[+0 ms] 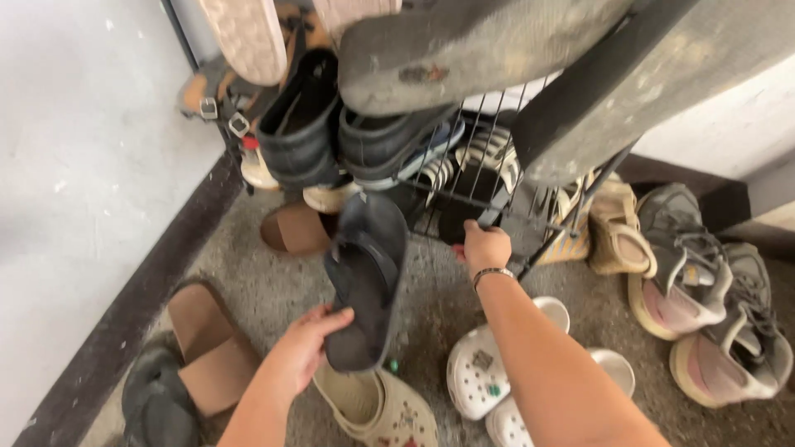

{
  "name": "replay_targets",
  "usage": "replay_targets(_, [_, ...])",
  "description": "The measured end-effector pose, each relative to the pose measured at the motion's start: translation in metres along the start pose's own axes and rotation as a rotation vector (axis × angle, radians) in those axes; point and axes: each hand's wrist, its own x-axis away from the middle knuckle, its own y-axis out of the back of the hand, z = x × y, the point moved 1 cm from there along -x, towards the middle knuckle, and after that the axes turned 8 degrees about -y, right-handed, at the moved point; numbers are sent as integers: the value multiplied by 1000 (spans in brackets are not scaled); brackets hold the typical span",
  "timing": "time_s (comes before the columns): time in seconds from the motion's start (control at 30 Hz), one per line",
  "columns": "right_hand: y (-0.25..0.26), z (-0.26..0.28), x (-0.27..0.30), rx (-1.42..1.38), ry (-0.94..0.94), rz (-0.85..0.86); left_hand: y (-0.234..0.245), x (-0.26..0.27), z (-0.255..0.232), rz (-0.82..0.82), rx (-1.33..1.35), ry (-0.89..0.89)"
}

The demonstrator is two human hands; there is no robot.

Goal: The person gathers various shoes from the floor and places them onto a multi-tiered wire shoe rack. They handle sneakers, sandals, and flip-flops, arranging them in pairs. The person then sweeps the floor with a broom and dustpan and continues to place remaining shoes onto the rack.

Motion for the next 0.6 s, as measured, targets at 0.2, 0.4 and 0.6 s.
replay_targets(0.2, [11, -24, 63, -221, -256, 188, 9, 18, -2, -90, 107, -30])
replay_targets(0.4, [10, -23, 26, 48, -150, 200, 14, 15, -16, -108, 50, -45])
replay_targets(0.6, [31, -40, 105, -54, -253, 290, 8, 20, -15, -163, 66, -69])
